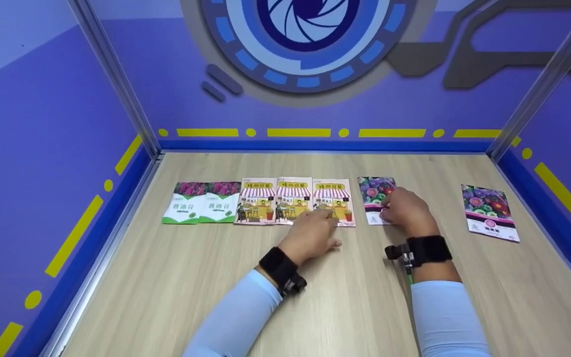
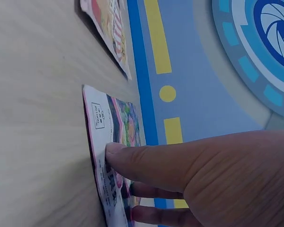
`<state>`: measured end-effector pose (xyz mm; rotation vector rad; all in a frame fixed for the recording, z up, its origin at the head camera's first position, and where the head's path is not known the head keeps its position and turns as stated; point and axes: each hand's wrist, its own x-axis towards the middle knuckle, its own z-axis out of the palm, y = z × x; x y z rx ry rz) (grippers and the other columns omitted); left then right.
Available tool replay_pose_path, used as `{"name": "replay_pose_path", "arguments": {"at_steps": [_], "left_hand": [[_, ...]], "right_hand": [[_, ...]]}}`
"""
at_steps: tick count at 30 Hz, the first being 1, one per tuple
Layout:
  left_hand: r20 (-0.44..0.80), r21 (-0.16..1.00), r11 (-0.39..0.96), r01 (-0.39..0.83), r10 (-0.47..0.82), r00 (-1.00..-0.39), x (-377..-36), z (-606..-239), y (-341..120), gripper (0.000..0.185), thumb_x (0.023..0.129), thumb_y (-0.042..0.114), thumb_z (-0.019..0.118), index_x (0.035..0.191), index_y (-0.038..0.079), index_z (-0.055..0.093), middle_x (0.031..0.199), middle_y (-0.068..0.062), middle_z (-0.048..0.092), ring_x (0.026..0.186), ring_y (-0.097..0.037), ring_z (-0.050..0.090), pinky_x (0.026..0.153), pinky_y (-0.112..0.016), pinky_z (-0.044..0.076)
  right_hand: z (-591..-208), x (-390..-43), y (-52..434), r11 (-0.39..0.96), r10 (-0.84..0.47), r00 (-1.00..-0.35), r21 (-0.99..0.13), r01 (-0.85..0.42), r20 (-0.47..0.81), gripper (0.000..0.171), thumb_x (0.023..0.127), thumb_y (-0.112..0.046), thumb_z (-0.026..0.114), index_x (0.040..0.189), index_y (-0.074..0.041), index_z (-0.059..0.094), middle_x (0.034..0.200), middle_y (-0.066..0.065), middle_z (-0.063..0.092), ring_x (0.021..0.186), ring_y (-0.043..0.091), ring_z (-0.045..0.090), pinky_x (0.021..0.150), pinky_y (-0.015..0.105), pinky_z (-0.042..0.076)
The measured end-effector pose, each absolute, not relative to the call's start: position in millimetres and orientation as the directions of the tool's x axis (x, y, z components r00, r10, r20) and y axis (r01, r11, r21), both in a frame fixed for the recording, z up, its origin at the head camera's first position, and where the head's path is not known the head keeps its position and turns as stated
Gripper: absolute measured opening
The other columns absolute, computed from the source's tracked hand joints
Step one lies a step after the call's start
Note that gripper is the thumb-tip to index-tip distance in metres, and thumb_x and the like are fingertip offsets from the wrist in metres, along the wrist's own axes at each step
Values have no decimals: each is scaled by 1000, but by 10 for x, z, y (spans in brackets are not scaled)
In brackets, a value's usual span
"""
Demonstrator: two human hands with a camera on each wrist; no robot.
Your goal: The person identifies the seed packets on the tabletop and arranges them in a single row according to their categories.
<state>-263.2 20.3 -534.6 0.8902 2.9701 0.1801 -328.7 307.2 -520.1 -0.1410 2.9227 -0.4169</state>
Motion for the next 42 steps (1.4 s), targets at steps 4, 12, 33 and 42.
{"name": "replay_pose_path", "arguments": {"at_steps": [4, 12, 33, 42], "left_hand": [[12, 130, 821, 556, 559, -829, -2626, -5355, 209, 67, 104, 59, 70, 157, 19, 63, 171, -4, 52, 161, -24, 47, 132, -58, 40], [8, 137, 815, 562, 567, -824, -2618, -5378, 193, 68, 102, 60, 70, 157, 21, 63, 171, -4, 52, 161, -24, 47, 133, -62, 37], [39, 129, 796, 591, 591, -805, -2607, -5400, 195, 58, 103, 57, 72, 145, 18, 71, 165, -5, 58, 155, -24, 54, 129, -56, 46], [75, 125, 761, 637, 633, -771, -2605, -5390, 212, 46, 102, 55, 74, 128, 17, 77, 160, -6, 62, 149, -25, 59, 126, -49, 49]], "right_hand": [[-5177, -3256, 3004, 954, -149, -978, -283, -102, -147, 33, 94, -21, 82, 122, -2, 83, 124, 26, 79, 107, 39, 73, 101, 61, 59], [-5214, -3253, 2926, 950, -168, -974, -289, -119, -151, 32, 95, -24, 84, 120, -3, 84, 121, 22, 80, 102, 33, 71, 99, 59, 60], [-5251, -3257, 2867, 951, -189, -969, -277, -139, -161, 39, 98, -29, 80, 128, -4, 80, 133, 26, 71, 123, 43, 67, 110, 65, 55], [-5184, -3234, 2970, 921, -96, -970, -388, -2, -224, 49, 106, -32, 73, 148, -7, 68, 150, 27, 63, 131, 43, 61, 121, 68, 47]]}}
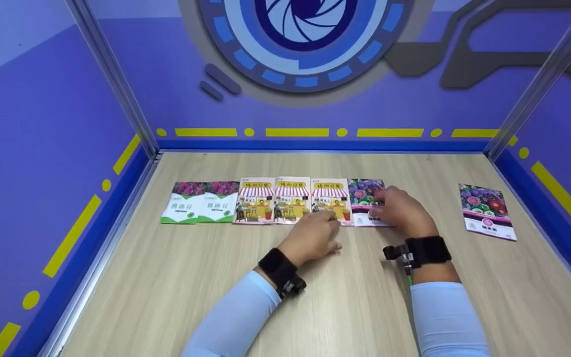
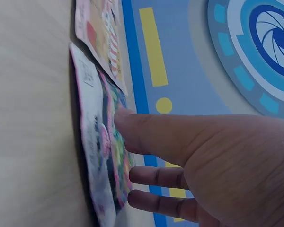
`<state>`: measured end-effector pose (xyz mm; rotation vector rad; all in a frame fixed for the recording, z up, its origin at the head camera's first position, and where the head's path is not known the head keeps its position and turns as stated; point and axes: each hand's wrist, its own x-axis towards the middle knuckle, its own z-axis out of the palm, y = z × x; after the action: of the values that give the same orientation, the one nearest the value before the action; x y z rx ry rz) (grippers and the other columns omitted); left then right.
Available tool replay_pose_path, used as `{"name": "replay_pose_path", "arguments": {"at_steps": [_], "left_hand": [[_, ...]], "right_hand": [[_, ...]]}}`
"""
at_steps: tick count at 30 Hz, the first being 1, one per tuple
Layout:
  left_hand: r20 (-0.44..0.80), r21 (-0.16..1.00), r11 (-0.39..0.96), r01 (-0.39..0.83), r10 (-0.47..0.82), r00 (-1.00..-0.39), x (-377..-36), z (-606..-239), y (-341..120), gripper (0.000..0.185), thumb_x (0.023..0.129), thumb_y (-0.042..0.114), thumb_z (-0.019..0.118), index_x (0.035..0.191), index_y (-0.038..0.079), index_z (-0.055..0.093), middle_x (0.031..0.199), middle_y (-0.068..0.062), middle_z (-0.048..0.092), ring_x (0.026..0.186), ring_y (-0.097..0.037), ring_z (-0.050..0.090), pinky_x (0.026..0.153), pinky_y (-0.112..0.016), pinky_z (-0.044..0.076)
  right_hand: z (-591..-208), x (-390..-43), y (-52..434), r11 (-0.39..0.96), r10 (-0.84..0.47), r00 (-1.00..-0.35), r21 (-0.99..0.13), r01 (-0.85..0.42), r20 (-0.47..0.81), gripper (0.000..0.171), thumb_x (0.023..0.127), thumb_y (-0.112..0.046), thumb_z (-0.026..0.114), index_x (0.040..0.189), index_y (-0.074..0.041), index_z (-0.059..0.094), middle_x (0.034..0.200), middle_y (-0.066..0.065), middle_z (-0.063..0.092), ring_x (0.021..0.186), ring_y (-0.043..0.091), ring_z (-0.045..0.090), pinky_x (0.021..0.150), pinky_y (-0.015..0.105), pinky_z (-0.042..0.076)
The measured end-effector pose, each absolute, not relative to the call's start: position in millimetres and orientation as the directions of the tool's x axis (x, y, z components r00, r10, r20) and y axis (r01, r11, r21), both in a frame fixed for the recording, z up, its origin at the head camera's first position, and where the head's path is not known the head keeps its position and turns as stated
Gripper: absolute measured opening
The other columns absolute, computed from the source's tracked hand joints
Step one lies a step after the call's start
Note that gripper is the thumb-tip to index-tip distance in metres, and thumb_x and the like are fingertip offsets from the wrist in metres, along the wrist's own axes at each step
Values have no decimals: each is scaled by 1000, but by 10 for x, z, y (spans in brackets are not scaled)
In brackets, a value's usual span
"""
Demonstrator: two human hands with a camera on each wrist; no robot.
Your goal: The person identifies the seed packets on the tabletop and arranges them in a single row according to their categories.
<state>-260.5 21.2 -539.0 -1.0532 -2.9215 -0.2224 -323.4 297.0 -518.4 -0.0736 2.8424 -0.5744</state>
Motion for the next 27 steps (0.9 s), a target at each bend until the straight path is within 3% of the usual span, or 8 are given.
{"name": "replay_pose_path", "arguments": {"at_steps": [4, 11, 21, 24, 27], "left_hand": [[70, 112, 752, 650, 646, -760, -2585, -5367, 237, 44, 102, 54, 74, 125, 17, 78, 157, -6, 63, 146, -25, 61, 123, -45, 52], [18, 157, 732, 663, 669, -743, -2482, -5312, 334, 62, 103, 54, 73, 154, 19, 66, 167, -6, 57, 157, -24, 53, 133, -40, 41], [-19, 160, 698, 698, 709, -705, -2397, -5301, 428, 63, 103, 53, 75, 155, 20, 65, 172, -3, 52, 160, -22, 49, 136, -38, 37], [-23, 161, 695, 701, 713, -701, -2392, -5299, 427, 64, 102, 53, 76, 155, 19, 65, 173, -5, 51, 161, -23, 49, 136, -39, 37], [-22, 163, 694, 701, 713, -701, -2388, -5306, 426, 64, 102, 52, 76, 155, 19, 65, 173, -5, 51, 161, -24, 49, 136, -40, 38]], "right_hand": [[-5115, -3170, 3199, 905, -34, -974, -420, 64, -222, 53, 110, -36, 66, 154, -6, 62, 159, 30, 54, 145, 50, 54, 126, 72, 40], [-5047, -3028, 3823, 875, 31, -971, -463, 141, -237, 60, 114, -39, 56, 162, -2, 51, 167, 39, 38, 154, 63, 38, 126, 77, 34], [-5031, -2845, 4494, 874, 170, -962, -419, 247, -212, 73, 112, -38, 53, 166, 7, 35, 167, 52, 17, 154, 75, 15, 125, 85, 23], [-5037, -2784, 4625, 856, 243, -943, -407, 320, -229, 76, 112, -39, 52, 167, 8, 31, 166, 53, 17, 149, 76, 22, 123, 82, 30], [-5053, -2736, 4702, 814, 316, -903, -406, 416, -292, 73, 110, -34, 51, 164, 12, 32, 158, 52, 30, 134, 70, 36, 112, 76, 43]]}}
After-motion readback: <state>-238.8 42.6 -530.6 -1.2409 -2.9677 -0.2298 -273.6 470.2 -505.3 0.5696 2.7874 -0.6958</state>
